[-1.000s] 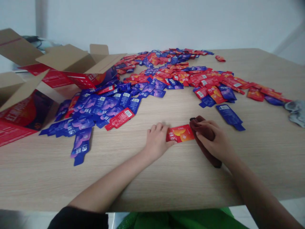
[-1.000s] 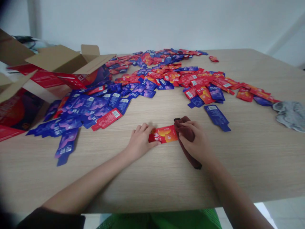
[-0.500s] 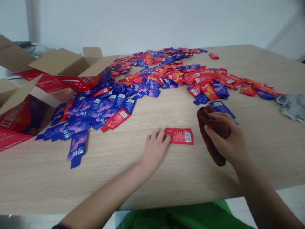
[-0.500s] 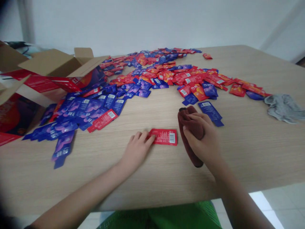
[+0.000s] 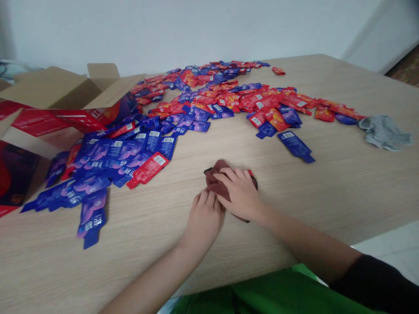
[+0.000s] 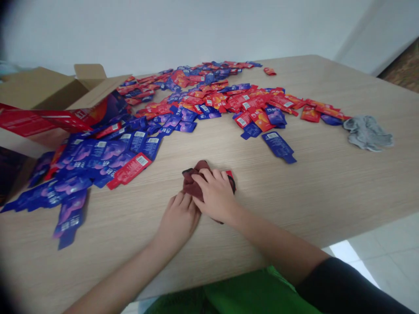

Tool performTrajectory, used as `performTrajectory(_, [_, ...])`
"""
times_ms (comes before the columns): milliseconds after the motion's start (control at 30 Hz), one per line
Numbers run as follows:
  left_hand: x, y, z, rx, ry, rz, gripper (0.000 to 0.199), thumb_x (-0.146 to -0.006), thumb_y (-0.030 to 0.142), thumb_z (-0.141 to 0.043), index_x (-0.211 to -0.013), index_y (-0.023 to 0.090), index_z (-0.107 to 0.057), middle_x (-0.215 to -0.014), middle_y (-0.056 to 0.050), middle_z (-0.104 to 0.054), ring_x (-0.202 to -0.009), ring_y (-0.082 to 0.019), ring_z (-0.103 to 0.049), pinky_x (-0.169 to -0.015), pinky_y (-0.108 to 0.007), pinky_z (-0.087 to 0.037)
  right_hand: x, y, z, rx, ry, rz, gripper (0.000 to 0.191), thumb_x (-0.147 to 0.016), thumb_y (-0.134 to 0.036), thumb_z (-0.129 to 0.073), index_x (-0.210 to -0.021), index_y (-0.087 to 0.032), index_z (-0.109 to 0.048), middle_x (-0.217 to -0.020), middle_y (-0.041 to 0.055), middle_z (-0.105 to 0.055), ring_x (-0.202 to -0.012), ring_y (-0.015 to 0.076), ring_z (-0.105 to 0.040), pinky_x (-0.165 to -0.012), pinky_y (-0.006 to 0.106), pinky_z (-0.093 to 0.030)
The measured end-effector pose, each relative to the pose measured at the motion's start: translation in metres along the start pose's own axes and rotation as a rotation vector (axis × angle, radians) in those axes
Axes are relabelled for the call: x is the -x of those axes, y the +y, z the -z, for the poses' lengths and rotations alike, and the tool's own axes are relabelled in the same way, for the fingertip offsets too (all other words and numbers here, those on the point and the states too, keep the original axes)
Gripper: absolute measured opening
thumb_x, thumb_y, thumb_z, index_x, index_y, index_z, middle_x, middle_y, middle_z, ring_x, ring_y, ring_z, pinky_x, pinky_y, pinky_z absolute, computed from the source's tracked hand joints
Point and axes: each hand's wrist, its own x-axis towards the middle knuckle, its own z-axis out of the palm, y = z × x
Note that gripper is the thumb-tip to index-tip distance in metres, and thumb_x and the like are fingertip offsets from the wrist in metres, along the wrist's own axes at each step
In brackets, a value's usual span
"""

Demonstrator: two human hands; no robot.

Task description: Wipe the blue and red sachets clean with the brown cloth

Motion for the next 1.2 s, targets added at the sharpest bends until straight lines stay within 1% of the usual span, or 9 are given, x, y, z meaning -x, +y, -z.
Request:
performTrajectory(167, [0.004, -0.006, 0.004, 0.076, 0.017, -0.023, 0.041, -0.094, 0.021, -0.05, -0.132, 0.007, -0.054, -0.137, -0.015, -0.055, -0.121, -0.029, -0.05, -0.096, -0.042, -0.046, 0.016, 0.038, -0.004, 0.117, 0.022, -0.106, 0.041, -0.084, -0.031, -0.056, -0.125, -0.022, -0.056, -0.125, 0.0118, -0.058, -0.102, 0.0328, -0.052, -0.084, 0.05, -0.04])
performTrajectory(367, [0.002, -0.022, 0.013, 0.2, -0.074, -0.033, 0.039, -0.093, 0.022, -0.05, -0.131, 0.016, -0.055, -0.132, -0.013, -0.055, -0.118, -0.028, -0.05, -0.094, -0.043, -0.046, 0.02, 0.091, 0.023, 0.135, 0.036, -0.292, 0.03, -0.087, -0.033, -0.052, -0.114, -0.025, -0.061, -0.119, 0.01, -0.062, -0.103, 0.0332, -0.057, -0.085, 0.051, -0.045])
performTrajectory(467, [0.002, -0.026, 0.014, 0.229, -0.081, -0.044, 0.039, -0.093, 0.021, -0.049, -0.131, 0.017, -0.055, -0.131, -0.012, -0.054, -0.118, -0.028, -0.05, -0.093, -0.044, -0.046, 0.005, 0.082, 0.037, 0.066, 0.113, -0.287, 0.027, -0.085, -0.033, -0.053, -0.11, -0.026, -0.063, -0.116, 0.0104, -0.062, -0.105, 0.033, -0.057, -0.088, 0.051, -0.045])
performTrajectory(533, [0.003, -0.027, 0.015, 0.25, -0.077, -0.045, 0.04, -0.093, 0.021, -0.049, -0.132, 0.016, -0.054, -0.131, -0.012, -0.054, -0.119, -0.028, -0.049, -0.094, -0.044, -0.046, -0.005, 0.059, 0.037, 0.0, 0.233, -0.222, 0.034, -0.085, -0.033, -0.054, -0.119, -0.026, -0.058, -0.121, 0.0106, -0.06, -0.107, 0.0322, -0.056, -0.091, 0.051, -0.044])
performTrajectory(600, [0.003, -0.028, 0.015, 0.268, -0.071, -0.043, 0.039, -0.093, 0.02, -0.049, -0.132, 0.015, -0.054, -0.131, -0.012, -0.054, -0.118, -0.028, -0.049, -0.094, -0.044, -0.046, -0.013, 0.032, 0.026, -0.036, 0.267, -0.12, 0.041, -0.085, -0.031, -0.055, -0.126, -0.025, -0.054, -0.128, 0.0106, -0.057, -0.11, 0.0316, -0.054, -0.091, 0.049, -0.042])
performTrajectory(733, [0.003, -0.028, 0.016, 0.262, -0.094, -0.035, 0.032, -0.093, 0.017, -0.046, -0.122, 0.013, -0.06, -0.124, -0.011, -0.058, -0.113, -0.027, -0.052, -0.092, -0.042, -0.047, -0.016, 0.007, -0.007, 0.102, 0.035, -0.016, 0.046, -0.084, -0.034, -0.057, -0.128, -0.022, -0.055, -0.128, 0.0111, -0.058, -0.107, 0.0327, -0.053, -0.084, 0.047, -0.04])
performTrajectory(867, [0.002, -0.026, 0.017, 0.229, -0.116, -0.062, 0.042, -0.092, 0.014, -0.047, -0.133, 0.013, -0.052, -0.133, -0.012, -0.054, -0.118, -0.028, -0.049, -0.092, -0.043, -0.047, -0.007, 0.029, -0.017, 0.156, 0.036, -0.078, 0.045, -0.086, -0.038, -0.055, -0.128, -0.021, -0.055, -0.128, 0.0109, -0.059, -0.108, 0.0319, -0.053, -0.087, 0.046, -0.038])
performTrajectory(1067, [0.004, -0.024, 0.016, 0.218, -0.126, -0.067, 0.044, -0.092, 0.014, -0.049, -0.135, 0.012, -0.05, -0.137, -0.012, -0.052, -0.124, -0.028, -0.047, -0.096, -0.041, -0.045, 0.003, 0.078, 0.007, 0.172, 0.12, -0.319, 0.039, -0.086, -0.037, -0.053, -0.123, -0.026, -0.058, -0.125, 0.0085, -0.061, -0.103, 0.0325, -0.056, -0.085, 0.047, -0.04])
performTrajectory(1200, [0.004, -0.02, 0.013, 0.184, -0.101, -0.049, 0.041, -0.093, 0.013, -0.048, -0.134, 0.013, -0.051, -0.139, -0.011, -0.052, -0.126, -0.028, -0.047, -0.097, -0.042, -0.045, -0.01, 0.066, 0.021, 0.177, 0.186, -0.296, 0.036, -0.086, -0.038, -0.053, -0.119, -0.025, -0.06, -0.123, 0.0104, -0.06, -0.105, 0.0337, -0.054, -0.086, 0.049, -0.039])
